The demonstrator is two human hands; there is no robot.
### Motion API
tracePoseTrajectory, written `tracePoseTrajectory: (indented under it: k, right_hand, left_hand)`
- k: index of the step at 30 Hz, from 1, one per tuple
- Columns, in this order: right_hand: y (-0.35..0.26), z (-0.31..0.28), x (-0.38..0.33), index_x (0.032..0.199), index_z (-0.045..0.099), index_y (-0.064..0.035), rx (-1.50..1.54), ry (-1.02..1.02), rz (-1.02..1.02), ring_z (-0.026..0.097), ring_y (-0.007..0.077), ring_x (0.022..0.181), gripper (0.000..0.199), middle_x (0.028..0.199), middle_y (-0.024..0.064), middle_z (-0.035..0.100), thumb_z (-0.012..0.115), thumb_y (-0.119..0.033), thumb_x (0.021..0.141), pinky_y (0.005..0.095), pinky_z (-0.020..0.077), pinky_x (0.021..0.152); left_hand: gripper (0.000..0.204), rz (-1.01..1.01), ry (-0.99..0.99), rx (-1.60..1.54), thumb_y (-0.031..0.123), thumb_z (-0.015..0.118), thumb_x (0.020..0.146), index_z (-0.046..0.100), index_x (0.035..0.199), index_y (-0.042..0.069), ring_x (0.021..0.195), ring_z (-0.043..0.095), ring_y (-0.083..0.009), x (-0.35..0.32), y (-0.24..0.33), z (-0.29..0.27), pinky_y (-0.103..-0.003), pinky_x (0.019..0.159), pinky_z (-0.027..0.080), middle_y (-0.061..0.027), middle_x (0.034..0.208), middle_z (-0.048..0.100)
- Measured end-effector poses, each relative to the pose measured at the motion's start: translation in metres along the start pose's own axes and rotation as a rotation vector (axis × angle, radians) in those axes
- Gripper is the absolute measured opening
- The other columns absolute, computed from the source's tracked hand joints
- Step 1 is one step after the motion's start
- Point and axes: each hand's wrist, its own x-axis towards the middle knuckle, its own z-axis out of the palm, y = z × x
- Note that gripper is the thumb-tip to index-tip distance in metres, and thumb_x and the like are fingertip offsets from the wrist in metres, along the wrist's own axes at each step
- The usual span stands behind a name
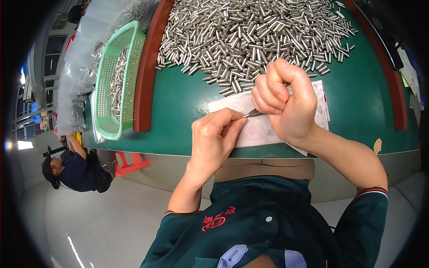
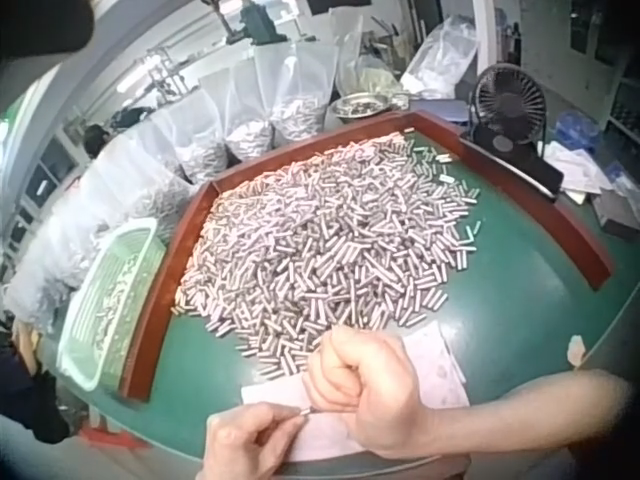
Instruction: Inspecting and manually processing small cylindrical metal parts at a factory workstation.
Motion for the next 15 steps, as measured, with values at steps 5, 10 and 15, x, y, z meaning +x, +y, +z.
tracePoseTrajectory:
  k: [5, 10, 15]
  right_hand:
    - [0.0007, 0.0012, -0.0012, 0.050, 0.025, -0.0131, -0.021, 0.011, 0.000, 0.017, 0.0083, 0.040, 0.039, 0.042, -0.0026, 0.023, 0.029, -0.025, 0.087, 0.0235, 0.0181, 0.042]
    - [-0.0004, 0.0055, -0.0021, 0.050, 0.025, -0.0131, -0.051, 0.040, 0.000, 0.017, 0.0084, 0.040, 0.039, 0.042, -0.0026, 0.023, 0.029, -0.025, 0.087, 0.0236, 0.0182, 0.042]
    - [-0.0014, 0.0044, -0.0007, 0.050, 0.025, -0.0131, -0.032, 0.048, 0.007, 0.016, 0.0085, 0.040, 0.038, 0.042, -0.0024, 0.023, 0.029, -0.024, 0.086, 0.0239, 0.0177, 0.041]
  left_hand:
    - [0.008, 0.004, 0.004, -0.008, 0.000, 0.065, 0.067, 0.056, 0.068, 0.000, 0.042, 0.047, -0.0186, 0.0009, 0.0003, 0.0013, -0.028, 0.042, 0.037, -0.0092, 0.053, 0.051]
    - [0.009, -0.013, -0.003, -0.030, 0.000, 0.064, 0.066, 0.056, 0.066, 0.000, 0.043, 0.047, -0.0192, 0.0012, -0.0001, 0.0011, -0.028, 0.042, 0.038, -0.0095, 0.053, 0.051]
    - [0.009, -0.038, -0.011, -0.041, 0.000, 0.064, 0.066, 0.056, 0.066, 0.000, 0.044, 0.048, -0.0198, 0.0013, -0.0001, 0.0010, -0.029, 0.043, 0.038, -0.0097, 0.053, 0.051]
